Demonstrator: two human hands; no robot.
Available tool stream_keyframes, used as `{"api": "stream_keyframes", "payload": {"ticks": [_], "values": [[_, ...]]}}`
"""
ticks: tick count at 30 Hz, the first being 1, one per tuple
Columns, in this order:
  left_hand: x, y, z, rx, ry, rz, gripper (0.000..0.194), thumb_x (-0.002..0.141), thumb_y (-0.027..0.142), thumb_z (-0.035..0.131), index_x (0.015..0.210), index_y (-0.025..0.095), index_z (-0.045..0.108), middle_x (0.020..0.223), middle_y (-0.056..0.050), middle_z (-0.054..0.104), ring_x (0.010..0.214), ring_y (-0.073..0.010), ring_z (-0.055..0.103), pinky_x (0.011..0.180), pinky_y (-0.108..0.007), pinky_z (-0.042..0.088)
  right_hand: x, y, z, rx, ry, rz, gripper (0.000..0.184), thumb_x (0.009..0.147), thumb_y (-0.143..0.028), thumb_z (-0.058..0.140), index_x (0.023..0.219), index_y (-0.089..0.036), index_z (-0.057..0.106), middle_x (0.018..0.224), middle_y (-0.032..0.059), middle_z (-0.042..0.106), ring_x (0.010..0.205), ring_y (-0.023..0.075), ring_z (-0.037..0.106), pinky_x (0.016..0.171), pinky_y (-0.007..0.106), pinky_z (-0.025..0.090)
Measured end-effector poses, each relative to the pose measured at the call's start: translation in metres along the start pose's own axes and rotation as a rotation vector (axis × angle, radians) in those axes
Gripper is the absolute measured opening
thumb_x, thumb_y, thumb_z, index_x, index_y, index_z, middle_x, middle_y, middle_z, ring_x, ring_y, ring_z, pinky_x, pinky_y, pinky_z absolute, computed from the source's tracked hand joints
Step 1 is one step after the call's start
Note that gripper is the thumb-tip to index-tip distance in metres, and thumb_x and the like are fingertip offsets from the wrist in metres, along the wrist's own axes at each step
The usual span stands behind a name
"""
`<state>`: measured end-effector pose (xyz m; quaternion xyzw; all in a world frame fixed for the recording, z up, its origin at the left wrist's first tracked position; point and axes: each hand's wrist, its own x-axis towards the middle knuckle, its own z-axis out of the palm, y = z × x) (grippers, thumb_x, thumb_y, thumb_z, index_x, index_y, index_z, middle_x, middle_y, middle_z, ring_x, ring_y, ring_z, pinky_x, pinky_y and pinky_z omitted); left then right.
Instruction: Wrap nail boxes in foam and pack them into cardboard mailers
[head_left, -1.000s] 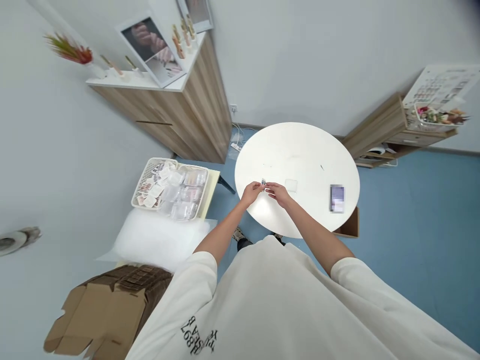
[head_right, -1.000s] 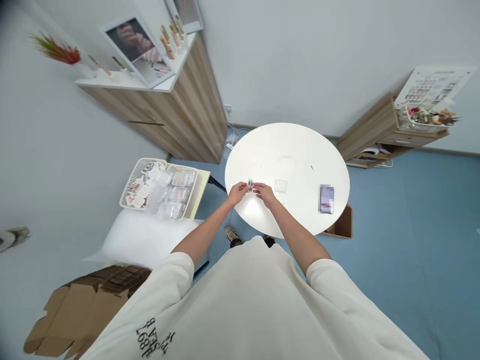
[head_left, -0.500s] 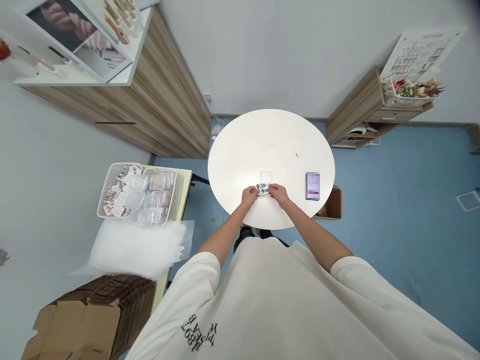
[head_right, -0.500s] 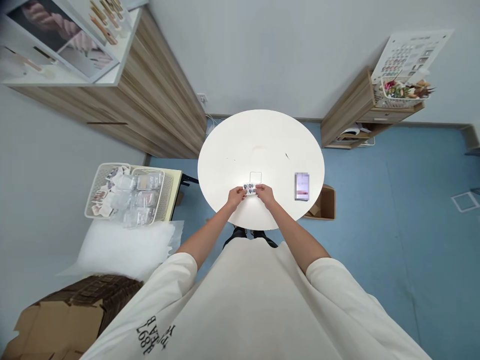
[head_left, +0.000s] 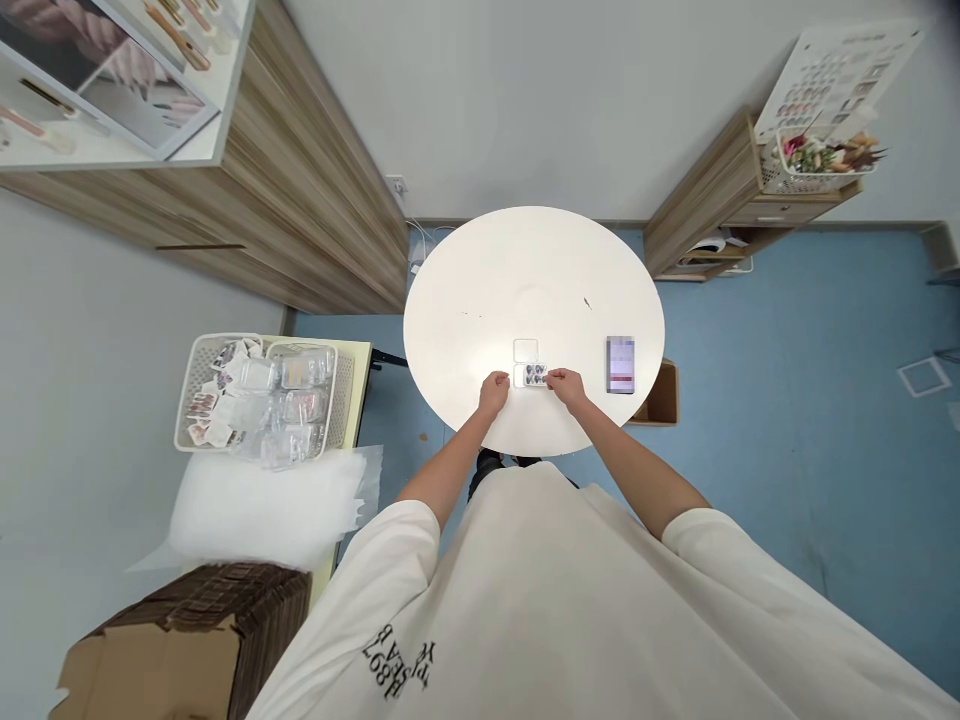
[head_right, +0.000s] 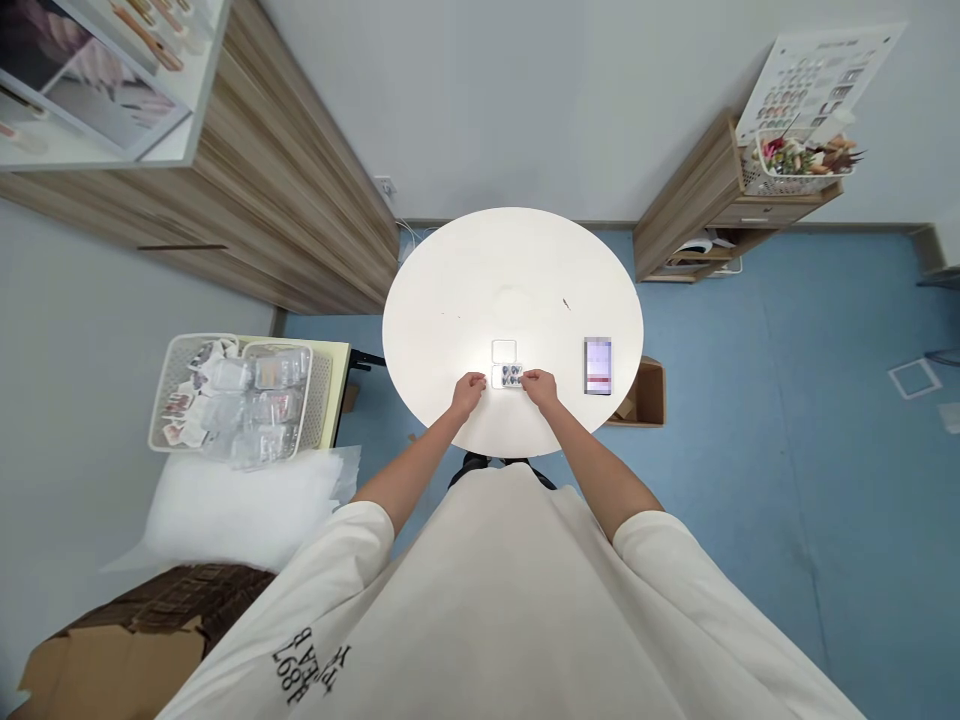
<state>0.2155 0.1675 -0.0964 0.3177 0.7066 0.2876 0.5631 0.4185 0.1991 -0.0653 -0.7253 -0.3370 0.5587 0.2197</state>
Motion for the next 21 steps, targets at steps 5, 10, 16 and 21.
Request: {"api": "stream_keyframes", "payload": {"ticks": [5, 10, 16, 21], "values": [[0.005, -0.015, 0.000, 0.009, -0.075, -0.031, 0.038, 0.084, 0.014, 0.058, 0.121, 0.022, 0.059, 0.134, -0.012, 0.065, 0.121, -0.0238, 0.062, 0.099, -0.039, 0.049, 0.013, 0.016, 0.005, -0.100, 0.031, 0.029, 0.012, 0.071, -0.025, 0.068, 0.082, -0.022, 0.068, 0.072, 0.0002, 0.068, 0.071, 0.0162, 0.062, 0.064, 0.027, 0.048], [0.008, -0.021, 0.008, -0.040, -0.091, 0.030, 0.041, 0.082, 0.010, 0.056, 0.122, 0.022, 0.059, 0.138, -0.012, 0.063, 0.131, -0.0225, 0.057, 0.106, -0.038, 0.045, 0.027, 0.027, 0.018, -0.159, 0.045, -0.007, 0.015, 0.069, -0.029, 0.067, 0.083, -0.023, 0.070, 0.076, 0.0004, 0.071, 0.080, 0.0187, 0.064, 0.073, 0.029, 0.051], [0.011, -0.023, 0.010, -0.068, -0.105, 0.036, 0.041, 0.080, 0.010, 0.057, 0.119, 0.022, 0.059, 0.138, -0.012, 0.063, 0.132, -0.0230, 0.057, 0.109, -0.040, 0.043, 0.036, 0.033, 0.028, -0.199, 0.044, -0.020, 0.020, 0.072, -0.028, 0.064, 0.089, -0.023, 0.072, 0.086, 0.0012, 0.073, 0.087, 0.0190, 0.066, 0.081, 0.030, 0.051], [0.013, -0.021, 0.009, -0.055, -0.103, 0.024, 0.046, 0.080, 0.012, 0.060, 0.124, 0.022, 0.058, 0.138, -0.013, 0.063, 0.129, -0.0244, 0.059, 0.107, -0.040, 0.044, 0.031, 0.028, 0.028, -0.256, 0.013, -0.070, 0.019, 0.075, -0.023, 0.057, 0.087, -0.024, 0.072, 0.086, 0.0007, 0.073, 0.089, 0.0201, 0.066, 0.081, 0.029, 0.049]]}}
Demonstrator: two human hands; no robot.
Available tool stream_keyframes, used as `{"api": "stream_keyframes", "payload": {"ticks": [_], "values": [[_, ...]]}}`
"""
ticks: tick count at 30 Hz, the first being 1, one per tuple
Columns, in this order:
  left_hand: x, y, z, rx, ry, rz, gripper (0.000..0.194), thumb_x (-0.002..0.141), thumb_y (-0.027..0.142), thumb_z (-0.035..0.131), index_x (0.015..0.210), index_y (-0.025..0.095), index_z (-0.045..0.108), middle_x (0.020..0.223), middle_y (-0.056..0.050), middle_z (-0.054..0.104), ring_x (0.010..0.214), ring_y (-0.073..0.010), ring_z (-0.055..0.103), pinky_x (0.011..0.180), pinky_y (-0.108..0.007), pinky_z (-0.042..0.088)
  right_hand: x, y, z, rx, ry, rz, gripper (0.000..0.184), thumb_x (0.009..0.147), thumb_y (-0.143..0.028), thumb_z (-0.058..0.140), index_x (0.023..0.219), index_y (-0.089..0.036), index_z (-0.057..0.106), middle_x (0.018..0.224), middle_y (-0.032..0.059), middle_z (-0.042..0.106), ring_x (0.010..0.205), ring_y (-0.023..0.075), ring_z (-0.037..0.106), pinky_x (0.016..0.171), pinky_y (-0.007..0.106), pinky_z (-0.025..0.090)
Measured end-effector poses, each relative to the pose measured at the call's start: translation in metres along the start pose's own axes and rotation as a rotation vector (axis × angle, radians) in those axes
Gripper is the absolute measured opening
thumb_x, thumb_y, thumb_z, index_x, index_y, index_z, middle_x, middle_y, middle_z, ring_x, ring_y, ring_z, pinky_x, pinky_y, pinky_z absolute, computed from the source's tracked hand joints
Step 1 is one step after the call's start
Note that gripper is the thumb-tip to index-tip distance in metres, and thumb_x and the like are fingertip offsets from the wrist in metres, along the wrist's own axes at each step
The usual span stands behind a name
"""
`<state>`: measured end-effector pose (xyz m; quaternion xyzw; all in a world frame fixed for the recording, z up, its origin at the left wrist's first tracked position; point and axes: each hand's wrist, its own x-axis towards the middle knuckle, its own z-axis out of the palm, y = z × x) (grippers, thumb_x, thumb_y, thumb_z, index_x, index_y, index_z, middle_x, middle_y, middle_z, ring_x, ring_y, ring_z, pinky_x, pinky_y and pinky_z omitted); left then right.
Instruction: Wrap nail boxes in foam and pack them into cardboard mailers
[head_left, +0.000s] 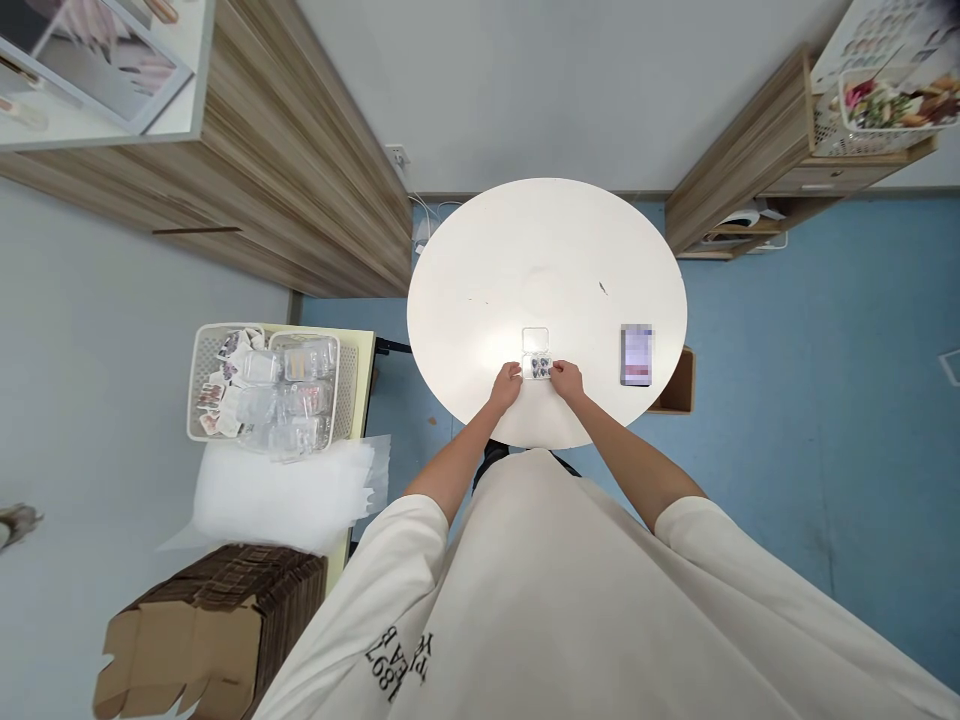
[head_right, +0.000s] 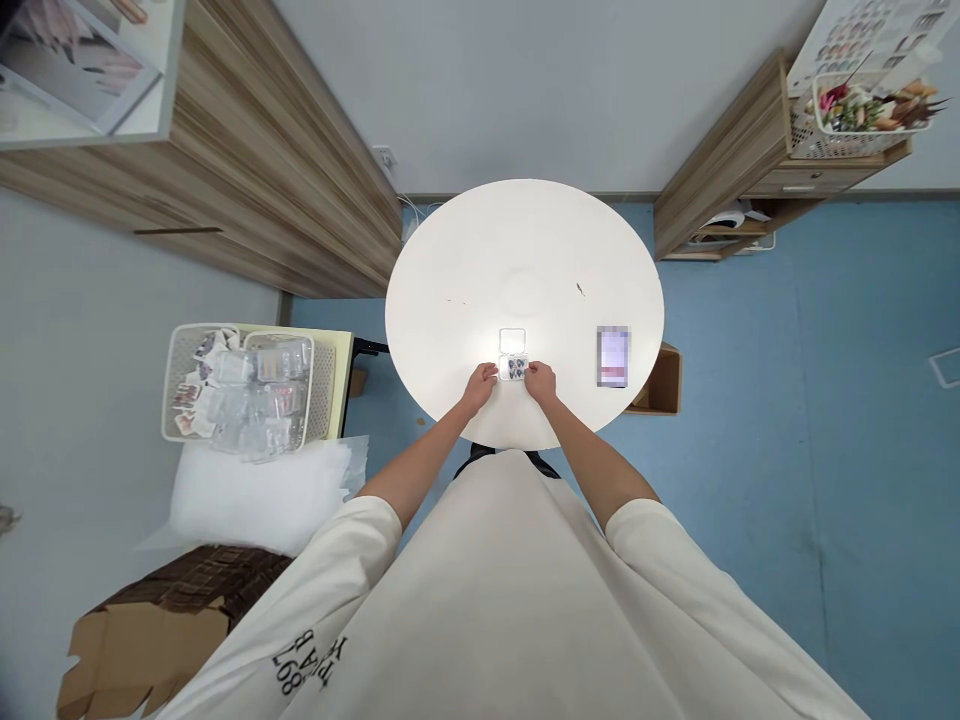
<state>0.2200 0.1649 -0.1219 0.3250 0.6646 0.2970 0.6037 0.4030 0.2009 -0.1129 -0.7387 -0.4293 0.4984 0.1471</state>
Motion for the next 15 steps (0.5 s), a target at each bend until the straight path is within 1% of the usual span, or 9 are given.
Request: {"api": "stream_keyframes", "payload": {"ticks": [2, 5, 8, 11, 15], "values": [[0.000, 0.002, 0.000, 0.012, 0.005, -0.007, 0.047, 0.080, 0.013, 0.062, 0.126, 0.022, 0.057, 0.139, -0.014, 0.062, 0.128, -0.0250, 0.059, 0.105, -0.039, 0.044, -0.003, -0.003, -0.001, -0.031, 0.006, -0.002, 0.023, 0.076, -0.023, 0.058, 0.093, -0.024, 0.073, 0.091, 0.0019, 0.073, 0.091, 0.0209, 0.065, 0.082, 0.030, 0.049], [-0.001, 0.006, 0.000, 0.032, 0.012, -0.019, 0.047, 0.080, 0.015, 0.063, 0.126, 0.021, 0.057, 0.139, -0.014, 0.062, 0.127, -0.0257, 0.059, 0.104, -0.039, 0.045, -0.006, -0.005, -0.002, -0.062, 0.050, 0.011, 0.030, 0.075, -0.023, 0.062, 0.104, -0.024, 0.071, 0.099, 0.0043, 0.073, 0.093, 0.0219, 0.065, 0.084, 0.032, 0.050], [-0.003, 0.012, -0.001, 0.040, -0.008, -0.029, 0.046, 0.080, 0.017, 0.064, 0.125, 0.020, 0.057, 0.138, -0.014, 0.062, 0.124, -0.0255, 0.061, 0.102, -0.038, 0.046, -0.006, -0.007, -0.001, -0.079, 0.097, -0.021, 0.024, 0.075, -0.022, 0.064, 0.098, -0.023, 0.072, 0.099, 0.0051, 0.073, 0.095, 0.0220, 0.065, 0.088, 0.033, 0.050], [-0.007, 0.019, -0.002, 0.040, -0.021, -0.035, 0.044, 0.080, 0.017, 0.066, 0.124, 0.021, 0.058, 0.137, -0.014, 0.063, 0.123, -0.0255, 0.061, 0.102, -0.038, 0.045, -0.005, -0.008, -0.001, -0.085, 0.088, -0.062, 0.019, 0.074, -0.020, 0.063, 0.090, -0.024, 0.073, 0.091, 0.0043, 0.074, 0.095, 0.0220, 0.066, 0.091, 0.034, 0.050], [-0.011, 0.026, -0.003, 0.027, -0.028, -0.048, 0.043, 0.080, 0.019, 0.070, 0.122, 0.021, 0.059, 0.137, -0.015, 0.063, 0.124, -0.0259, 0.060, 0.103, -0.038, 0.045, -0.005, -0.008, 0.000, -0.073, 0.063, -0.062, 0.022, 0.072, -0.015, 0.061, 0.088, -0.024, 0.074, 0.085, 0.0039, 0.074, 0.095, 0.0229, 0.067, 0.093, 0.035, 0.050]]}}
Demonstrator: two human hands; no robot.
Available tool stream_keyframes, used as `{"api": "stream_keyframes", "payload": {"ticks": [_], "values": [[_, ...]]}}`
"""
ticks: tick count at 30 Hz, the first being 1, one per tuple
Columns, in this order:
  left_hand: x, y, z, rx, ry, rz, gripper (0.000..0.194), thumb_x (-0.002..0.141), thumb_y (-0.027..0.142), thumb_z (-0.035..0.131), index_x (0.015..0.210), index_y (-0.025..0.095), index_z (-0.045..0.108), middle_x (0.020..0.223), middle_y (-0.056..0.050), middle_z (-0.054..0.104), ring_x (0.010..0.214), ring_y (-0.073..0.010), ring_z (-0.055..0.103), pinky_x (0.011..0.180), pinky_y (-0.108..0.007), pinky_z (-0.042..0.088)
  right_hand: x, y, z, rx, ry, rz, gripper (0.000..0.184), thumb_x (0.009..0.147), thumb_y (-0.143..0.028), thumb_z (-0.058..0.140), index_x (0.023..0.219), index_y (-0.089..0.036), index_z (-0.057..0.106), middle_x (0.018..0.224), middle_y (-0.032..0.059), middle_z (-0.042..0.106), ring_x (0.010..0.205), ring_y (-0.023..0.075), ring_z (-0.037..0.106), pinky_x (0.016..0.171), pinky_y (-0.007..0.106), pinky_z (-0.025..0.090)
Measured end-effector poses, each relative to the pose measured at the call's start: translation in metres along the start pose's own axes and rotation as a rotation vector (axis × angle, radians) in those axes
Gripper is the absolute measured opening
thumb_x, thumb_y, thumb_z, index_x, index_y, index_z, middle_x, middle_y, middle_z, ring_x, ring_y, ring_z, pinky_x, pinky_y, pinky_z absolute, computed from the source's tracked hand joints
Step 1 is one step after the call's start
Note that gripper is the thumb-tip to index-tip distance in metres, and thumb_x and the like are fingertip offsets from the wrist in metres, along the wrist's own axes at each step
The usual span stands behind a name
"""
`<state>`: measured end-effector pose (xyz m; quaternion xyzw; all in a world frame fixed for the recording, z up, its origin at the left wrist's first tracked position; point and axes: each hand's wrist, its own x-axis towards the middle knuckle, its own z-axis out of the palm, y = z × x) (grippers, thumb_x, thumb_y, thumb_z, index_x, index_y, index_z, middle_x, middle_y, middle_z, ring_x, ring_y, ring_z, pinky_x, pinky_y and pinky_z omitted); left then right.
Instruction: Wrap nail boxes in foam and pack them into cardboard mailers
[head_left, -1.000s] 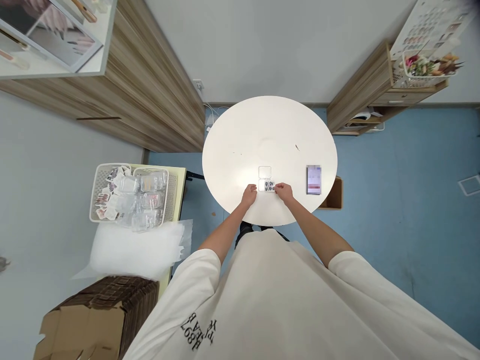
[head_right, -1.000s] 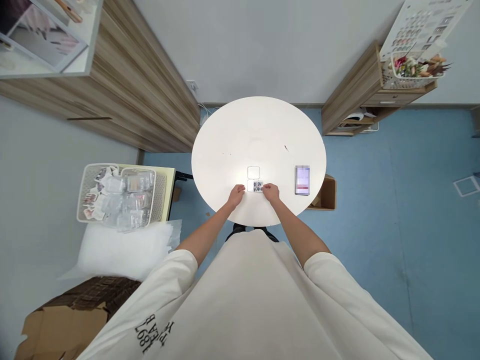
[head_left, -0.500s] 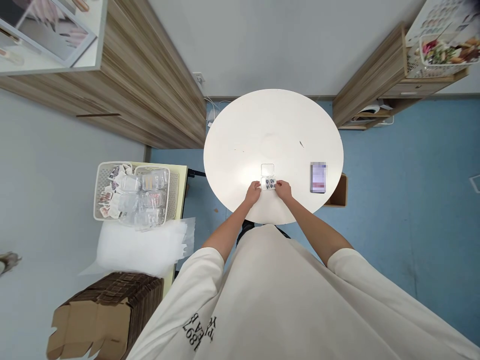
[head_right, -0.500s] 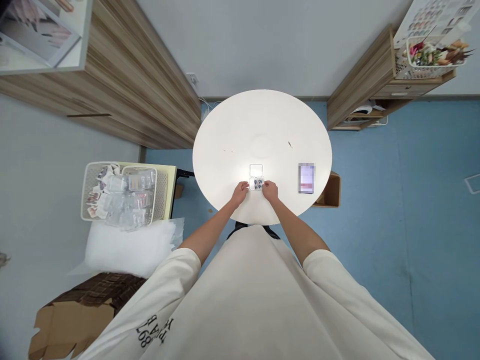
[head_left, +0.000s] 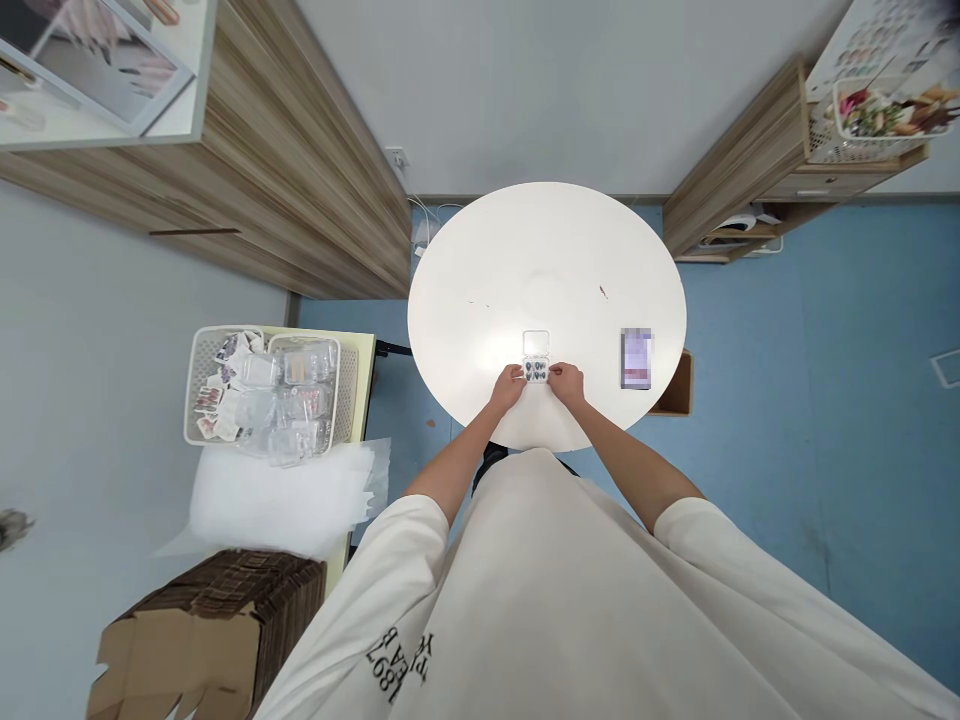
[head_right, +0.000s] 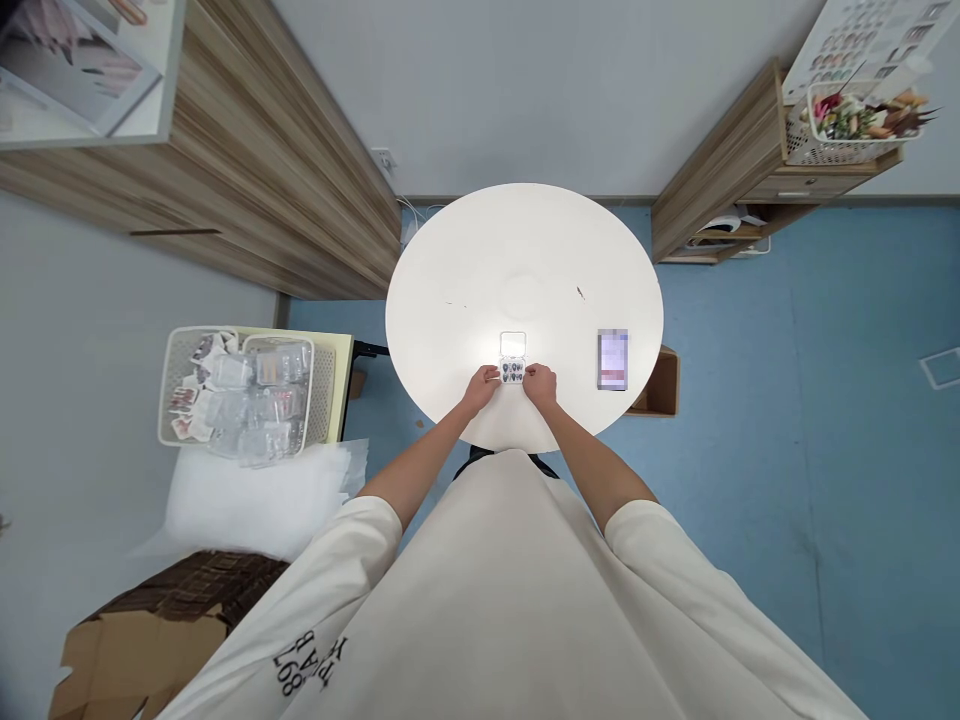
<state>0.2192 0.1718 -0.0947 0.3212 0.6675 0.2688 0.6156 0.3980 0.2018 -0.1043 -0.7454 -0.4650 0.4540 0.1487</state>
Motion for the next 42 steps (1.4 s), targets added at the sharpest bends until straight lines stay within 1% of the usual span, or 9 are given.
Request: {"api": "stream_keyframes", "payload": {"ticks": [8, 13, 18, 22, 26, 31, 35, 39, 42], "values": [[0.009, -0.002, -0.003, 0.029, 0.019, 0.003, 0.043, 0.080, 0.018, 0.068, 0.122, 0.020, 0.060, 0.136, -0.015, 0.063, 0.123, -0.0261, 0.061, 0.103, -0.039, 0.045, 0.002, 0.000, -0.004, 0.094, 0.007, 0.010, 0.023, 0.070, -0.016, 0.060, 0.087, -0.025, 0.073, 0.086, 0.0022, 0.074, 0.094, 0.0212, 0.067, 0.094, 0.035, 0.050], [0.030, 0.010, -0.006, 0.039, 0.043, 0.016, 0.043, 0.079, 0.015, 0.065, 0.121, 0.018, 0.060, 0.136, -0.017, 0.062, 0.121, -0.0258, 0.062, 0.102, -0.038, 0.046, 0.015, -0.007, -0.013, 0.228, -0.065, 0.026, 0.026, 0.075, -0.017, 0.058, 0.096, -0.022, 0.072, 0.094, 0.0025, 0.075, 0.086, 0.0176, 0.069, 0.089, 0.033, 0.053], [0.051, 0.030, -0.008, 0.009, 0.059, 0.024, 0.043, 0.079, 0.016, 0.066, 0.121, 0.020, 0.060, 0.138, -0.014, 0.061, 0.126, -0.0254, 0.059, 0.103, -0.037, 0.045, 0.028, -0.017, -0.024, 0.331, -0.064, 0.023, 0.027, 0.076, -0.020, 0.061, 0.101, -0.022, 0.070, 0.111, 0.0050, 0.074, 0.105, 0.0198, 0.067, 0.095, 0.036, 0.053], [0.060, 0.039, -0.006, 0.000, 0.059, 0.004, 0.042, 0.078, 0.018, 0.065, 0.120, 0.021, 0.061, 0.137, -0.014, 0.062, 0.124, -0.0258, 0.060, 0.101, -0.038, 0.046, 0.034, -0.023, -0.027, 0.423, -0.088, 0.048, 0.038, 0.073, -0.017, 0.063, 0.110, -0.022, 0.069, 0.125, 0.0083, 0.070, 0.116, 0.0210, 0.064, 0.101, 0.038, 0.051], [0.064, 0.041, -0.001, -0.022, 0.057, -0.001, 0.040, 0.077, 0.016, 0.063, 0.117, 0.021, 0.061, 0.137, -0.013, 0.062, 0.124, -0.0251, 0.059, 0.101, -0.037, 0.046, 0.038, -0.022, -0.022, 0.474, -0.118, 0.069, 0.045, 0.073, -0.018, 0.063, 0.117, -0.022, 0.066, 0.131, 0.0093, 0.067, 0.118, 0.0216, 0.063, 0.101, 0.039, 0.051], [0.068, 0.041, 0.003, -0.091, 0.036, -0.015, 0.043, 0.075, 0.016, 0.064, 0.117, 0.021, 0.060, 0.137, -0.013, 0.063, 0.122, -0.0250, 0.061, 0.098, -0.038, 0.048, 0.044, -0.019, -0.016, 0.511, -0.159, 0.070, 0.049, 0.072, -0.015, 0.061, 0.121, -0.022, 0.065, 0.133, 0.0089, 0.067, 0.119, 0.0208, 0.064, 0.100, 0.036, 0.051], [0.067, 0.044, -0.001, -0.115, 0.025, -0.065, 0.046, 0.076, 0.018, 0.064, 0.121, 0.022, 0.058, 0.140, -0.013, 0.060, 0.121, -0.0244, 0.060, 0.096, -0.037, 0.048, 0.045, -0.019, -0.020, 0.508, -0.175, 0.096, 0.048, 0.073, -0.019, 0.065, 0.122, -0.023, 0.065, 0.132, 0.0082, 0.067, 0.115, 0.0218, 0.065, 0.095, 0.036, 0.053], [0.065, 0.049, -0.004, -0.111, 0.014, -0.055, 0.049, 0.077, 0.019, 0.064, 0.126, 0.022, 0.056, 0.143, -0.012, 0.057, 0.123, -0.0243, 0.058, 0.097, -0.036, 0.047, 0.044, -0.023, -0.025, 0.528, -0.181, 0.090, 0.046, 0.078, -0.024, 0.067, 0.123, -0.023, 0.065, 0.127, 0.0088, 0.070, 0.112, 0.0224, 0.066, 0.098, 0.039, 0.051], [0.065, 0.053, -0.005, -0.091, 0.005, -0.037, 0.052, 0.079, 0.021, 0.063, 0.130, 0.023, 0.054, 0.144, -0.012, 0.055, 0.123, -0.0243, 0.058, 0.096, -0.036, 0.047, 0.043, -0.029, -0.028, 0.536, -0.190, 0.064, 0.044, 0.082, -0.028, 0.067, 0.126, -0.023, 0.064, 0.129, 0.0085, 0.069, 0.116, 0.0227, 0.064, 0.100, 0.039, 0.051]]}}
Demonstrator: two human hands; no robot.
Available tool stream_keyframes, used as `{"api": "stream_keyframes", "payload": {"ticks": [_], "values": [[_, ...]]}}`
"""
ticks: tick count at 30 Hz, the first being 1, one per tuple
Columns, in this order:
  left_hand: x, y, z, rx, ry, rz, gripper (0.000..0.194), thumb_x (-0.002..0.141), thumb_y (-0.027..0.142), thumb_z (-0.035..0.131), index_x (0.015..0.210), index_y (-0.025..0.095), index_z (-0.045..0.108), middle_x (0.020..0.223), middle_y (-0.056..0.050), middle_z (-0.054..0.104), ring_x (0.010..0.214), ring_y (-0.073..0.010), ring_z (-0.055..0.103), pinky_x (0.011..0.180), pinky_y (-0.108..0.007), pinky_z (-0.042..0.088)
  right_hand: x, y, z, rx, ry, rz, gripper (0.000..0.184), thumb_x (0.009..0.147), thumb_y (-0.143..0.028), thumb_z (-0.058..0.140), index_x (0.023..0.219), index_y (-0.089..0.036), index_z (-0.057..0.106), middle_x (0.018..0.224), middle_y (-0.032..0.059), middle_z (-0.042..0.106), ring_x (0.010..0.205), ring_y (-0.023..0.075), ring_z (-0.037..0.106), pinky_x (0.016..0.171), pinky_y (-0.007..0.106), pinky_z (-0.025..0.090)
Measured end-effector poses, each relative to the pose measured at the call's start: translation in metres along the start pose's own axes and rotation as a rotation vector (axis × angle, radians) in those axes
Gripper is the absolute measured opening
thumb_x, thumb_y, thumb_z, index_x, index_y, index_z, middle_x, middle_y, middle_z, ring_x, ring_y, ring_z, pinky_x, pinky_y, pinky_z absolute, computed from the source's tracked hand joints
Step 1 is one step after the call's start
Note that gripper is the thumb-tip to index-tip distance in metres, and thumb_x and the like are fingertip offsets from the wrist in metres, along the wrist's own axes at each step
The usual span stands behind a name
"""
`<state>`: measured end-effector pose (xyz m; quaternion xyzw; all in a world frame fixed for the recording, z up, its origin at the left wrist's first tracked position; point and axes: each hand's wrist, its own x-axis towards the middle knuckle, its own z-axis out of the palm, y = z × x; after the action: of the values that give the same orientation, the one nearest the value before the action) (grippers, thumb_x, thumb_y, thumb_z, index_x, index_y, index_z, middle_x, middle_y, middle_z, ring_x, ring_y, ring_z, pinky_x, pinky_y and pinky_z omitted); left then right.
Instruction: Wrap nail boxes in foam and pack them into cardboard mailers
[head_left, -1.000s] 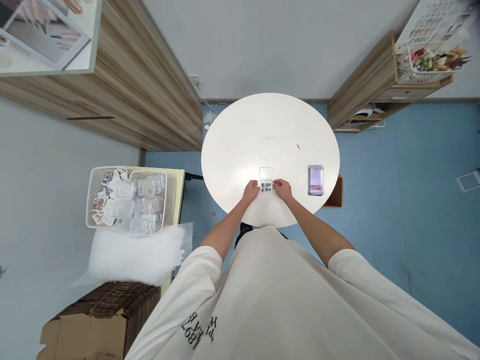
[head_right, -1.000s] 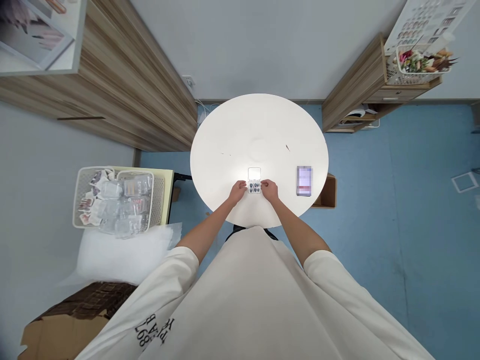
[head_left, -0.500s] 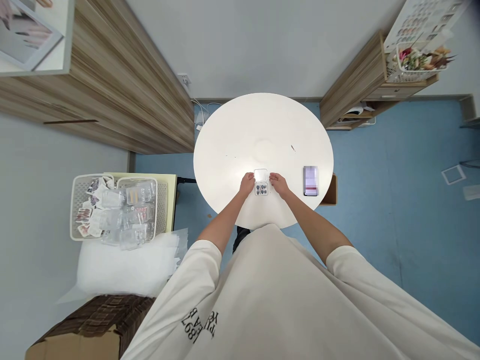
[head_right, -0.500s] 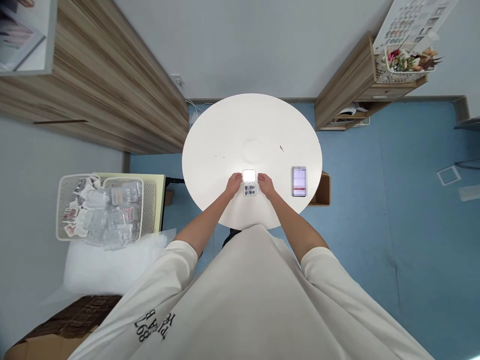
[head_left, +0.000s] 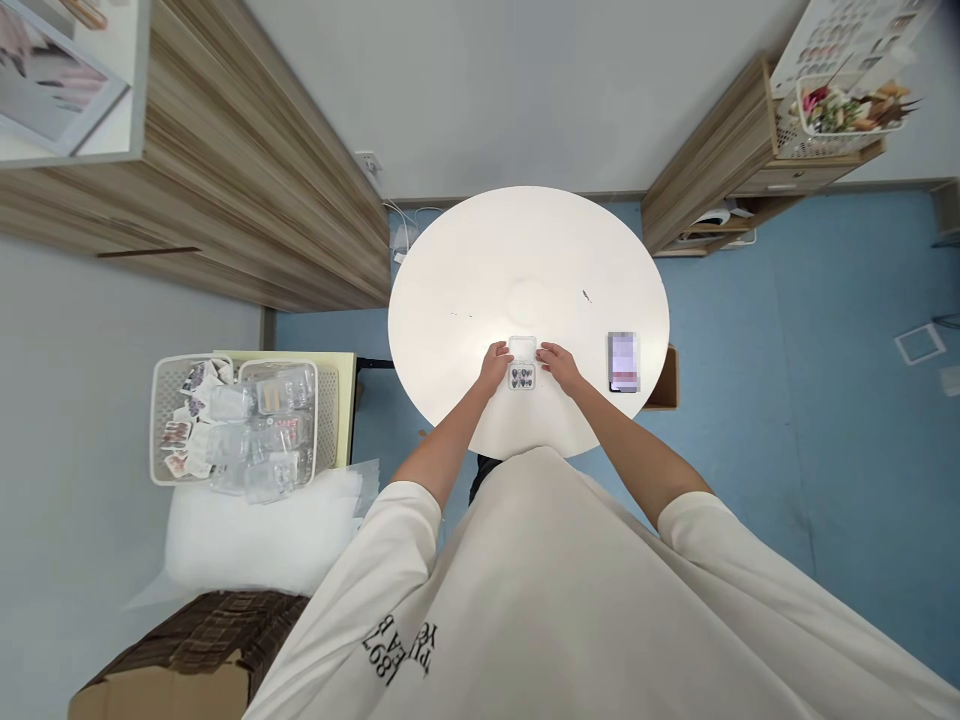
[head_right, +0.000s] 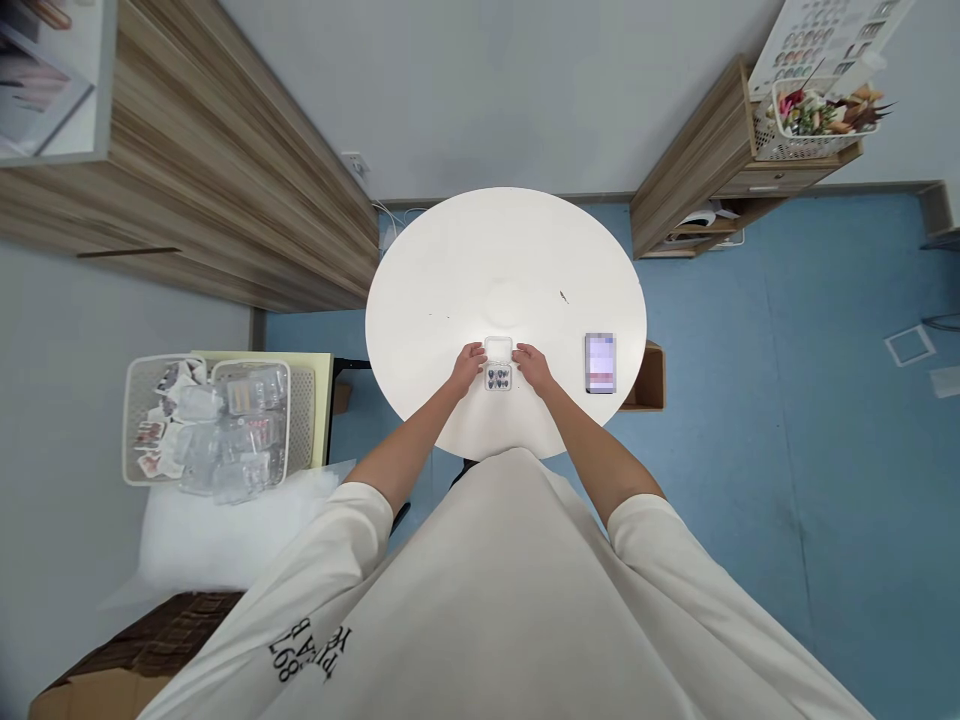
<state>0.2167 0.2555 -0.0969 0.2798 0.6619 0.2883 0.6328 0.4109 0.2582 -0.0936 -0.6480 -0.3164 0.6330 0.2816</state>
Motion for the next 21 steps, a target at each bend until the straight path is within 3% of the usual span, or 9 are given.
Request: {"api": "stream_keyframes", "payload": {"ticks": [5, 12, 21], "values": [[0.001, 0.006, -0.003, 0.040, -0.006, 0.037, 0.055, 0.079, 0.021, 0.062, 0.134, 0.023, 0.055, 0.139, -0.011, 0.056, 0.120, -0.0237, 0.059, 0.097, -0.036, 0.048, -0.004, -0.011, 0.005, -0.040, -0.021, -0.044, 0.049, 0.085, -0.037, 0.066, 0.132, -0.023, 0.062, 0.137, 0.0079, 0.064, 0.123, 0.0229, 0.060, 0.104, 0.039, 0.049], [-0.011, 0.012, -0.011, 0.055, -0.008, 0.145, 0.045, 0.079, 0.016, 0.061, 0.123, 0.021, 0.063, 0.135, -0.011, 0.062, 0.126, -0.0238, 0.058, 0.108, -0.038, 0.043, -0.021, -0.023, 0.008, -0.029, -0.041, -0.060, 0.055, 0.090, -0.055, 0.059, 0.136, -0.025, 0.060, 0.141, 0.0076, 0.061, 0.124, 0.0239, 0.060, 0.104, 0.040, 0.047], [-0.033, -0.014, -0.014, -0.002, -0.053, 0.131, 0.049, 0.076, 0.013, 0.061, 0.125, 0.019, 0.062, 0.141, -0.014, 0.061, 0.130, -0.0263, 0.057, 0.107, -0.041, 0.046, -0.040, -0.005, 0.005, -0.005, -0.051, -0.029, 0.056, 0.091, -0.061, 0.053, 0.133, -0.027, 0.062, 0.141, 0.0074, 0.061, 0.126, 0.0248, 0.058, 0.107, 0.041, 0.044]]}}
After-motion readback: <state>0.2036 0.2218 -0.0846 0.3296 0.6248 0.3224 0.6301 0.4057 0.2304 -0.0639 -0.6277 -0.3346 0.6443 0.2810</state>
